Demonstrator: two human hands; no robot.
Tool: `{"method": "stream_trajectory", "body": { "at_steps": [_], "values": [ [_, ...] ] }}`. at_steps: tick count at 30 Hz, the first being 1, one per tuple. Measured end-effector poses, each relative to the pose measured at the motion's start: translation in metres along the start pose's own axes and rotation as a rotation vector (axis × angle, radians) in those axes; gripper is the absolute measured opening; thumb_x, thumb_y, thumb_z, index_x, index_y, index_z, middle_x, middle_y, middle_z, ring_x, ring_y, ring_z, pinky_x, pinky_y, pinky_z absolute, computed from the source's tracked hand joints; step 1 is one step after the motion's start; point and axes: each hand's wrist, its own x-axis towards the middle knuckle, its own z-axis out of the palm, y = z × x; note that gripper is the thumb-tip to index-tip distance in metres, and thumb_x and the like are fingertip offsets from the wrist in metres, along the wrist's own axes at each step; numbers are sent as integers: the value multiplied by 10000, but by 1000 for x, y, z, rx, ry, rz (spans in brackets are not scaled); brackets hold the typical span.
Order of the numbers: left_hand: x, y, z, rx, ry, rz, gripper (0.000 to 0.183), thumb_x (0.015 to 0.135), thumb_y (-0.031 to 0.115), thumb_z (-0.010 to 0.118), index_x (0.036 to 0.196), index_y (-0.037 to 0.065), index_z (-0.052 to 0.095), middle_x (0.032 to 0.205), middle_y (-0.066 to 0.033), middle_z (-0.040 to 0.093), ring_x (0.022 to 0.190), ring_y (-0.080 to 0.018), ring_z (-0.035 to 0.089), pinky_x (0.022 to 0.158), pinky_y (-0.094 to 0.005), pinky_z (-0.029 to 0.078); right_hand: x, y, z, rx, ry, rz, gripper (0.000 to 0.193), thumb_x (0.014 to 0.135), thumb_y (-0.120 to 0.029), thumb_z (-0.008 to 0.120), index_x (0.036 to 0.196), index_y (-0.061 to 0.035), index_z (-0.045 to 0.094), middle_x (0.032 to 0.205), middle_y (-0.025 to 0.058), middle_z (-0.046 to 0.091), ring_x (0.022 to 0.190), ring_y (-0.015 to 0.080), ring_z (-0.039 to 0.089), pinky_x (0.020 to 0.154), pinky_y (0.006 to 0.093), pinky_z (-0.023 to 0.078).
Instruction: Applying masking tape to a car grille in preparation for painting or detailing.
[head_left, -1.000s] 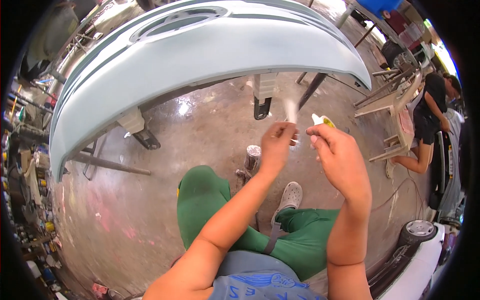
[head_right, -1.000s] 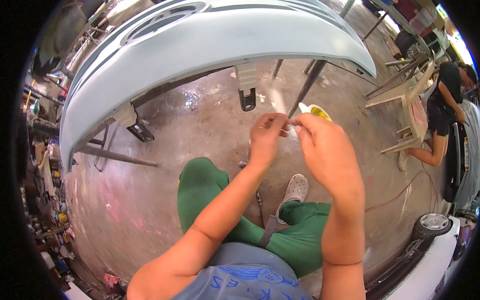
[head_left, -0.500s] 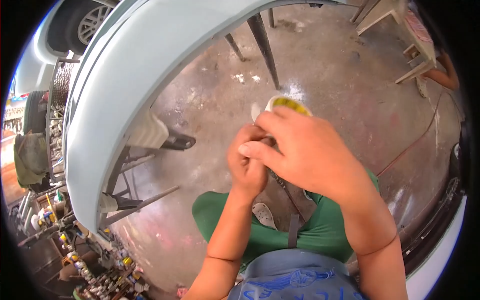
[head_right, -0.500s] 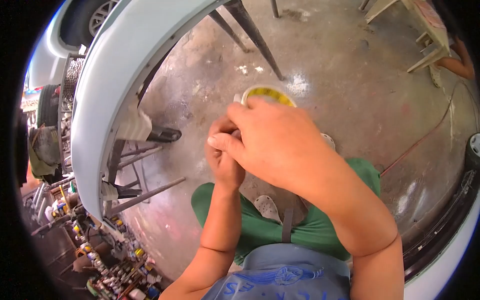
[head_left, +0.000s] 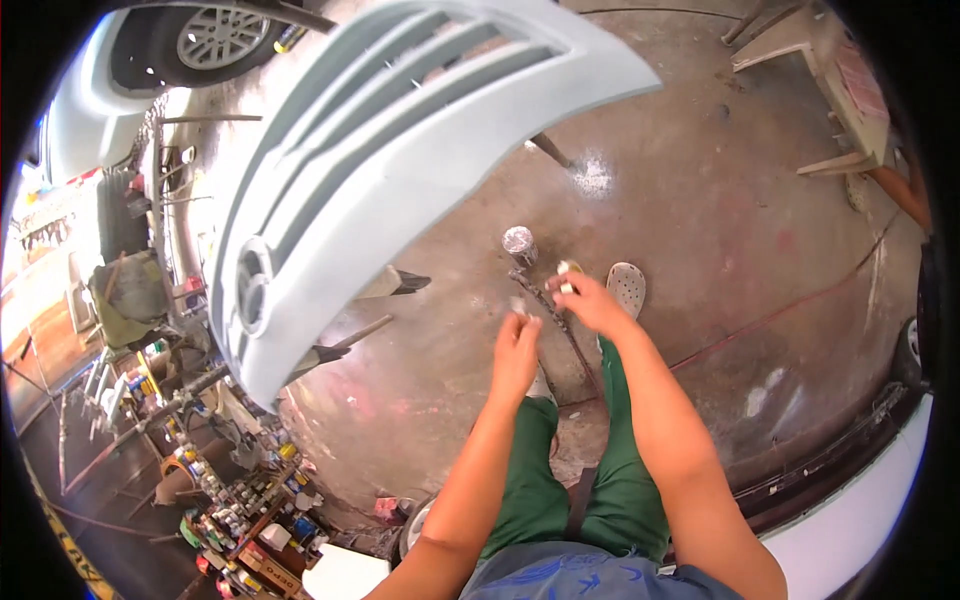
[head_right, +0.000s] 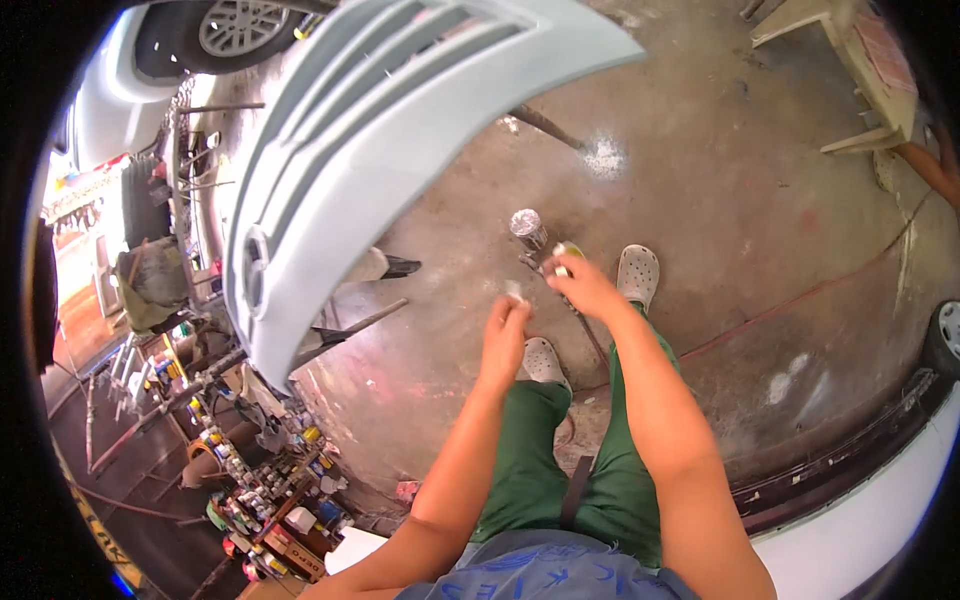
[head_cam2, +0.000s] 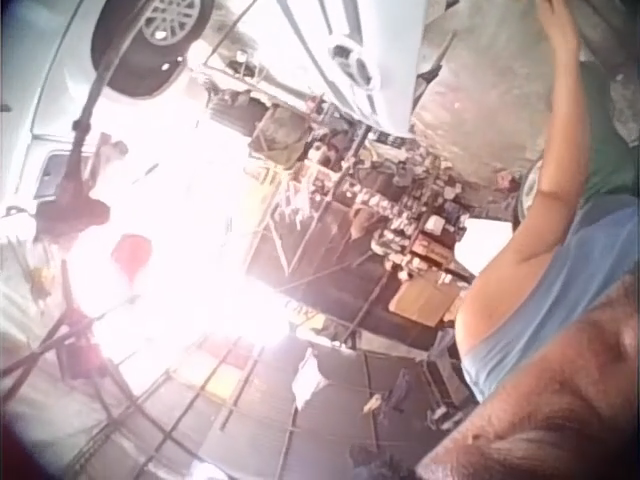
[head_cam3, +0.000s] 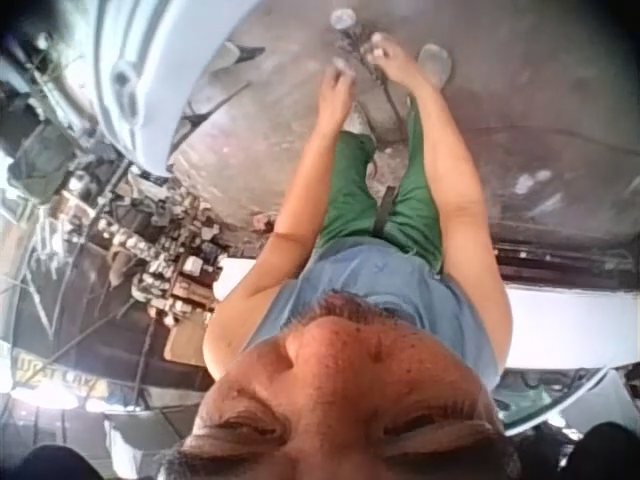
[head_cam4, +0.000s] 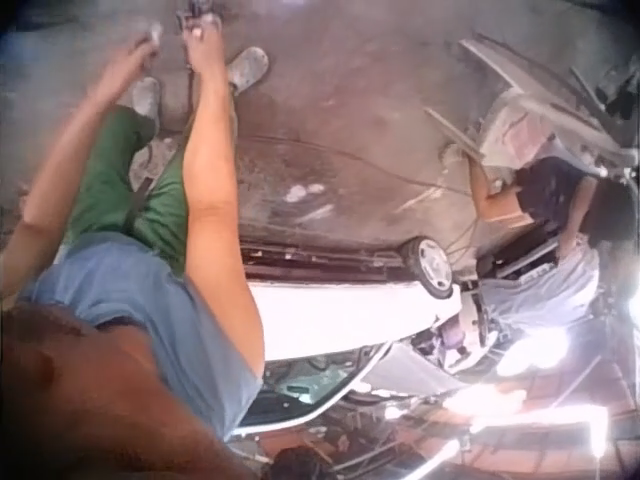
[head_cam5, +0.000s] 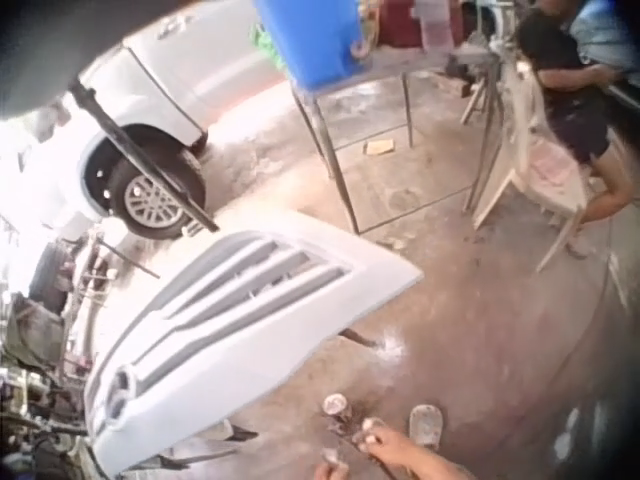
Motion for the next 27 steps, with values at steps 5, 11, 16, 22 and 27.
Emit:
{"method": "stream_trajectory", "body": {
  "at_steps": [5,11,16,22,27],
  "values": [
    [-111,0,-28,-183,-263,-229,237,1010,317,518,970,94,585,915,-15,610,844,-137,588,707,-309,521,-140,3,63,412,-216,147,432,909,-61,566,1340,-49,586,1160,56,661,1029,162,633,915,313,505],
    [-222,28,-70,-51,-850,-339,200,1009,310,541,1005,116,585,1036,-27,642,985,-166,620,792,-329,518,-302,-16,91,174,-206,122,417,918,-23,582,1333,-32,547,1080,52,656,965,133,617,853,302,497],
    [-303,90,-98,-146,-953,-268,195,1002,295,572,943,109,571,1022,-40,641,1035,-188,643,817,-333,525,-387,-117,109,483,-131,49,350,891,-32,598,1238,3,573,1005,56,653,875,149,634,817,305,504],
    [-330,127,-137,-268,-1140,-57,200,984,280,577,911,94,581,943,-45,651,991,-192,658,810,-328,518,-422,-163,138,669,-163,19,219,944,-61,613,1153,-13,569,981,65,650,846,163,628,755,322,516],
    [-327,143,-158,24,-940,49,242,972,315,605,910,82,604,954,-59,689,883,-171,682,733,-345,541,-418,-169,139,410,-157,4,139,958,-123,641,1059,-30,617,941,26,647,822,135,626,715,284,499]
  ]
}}
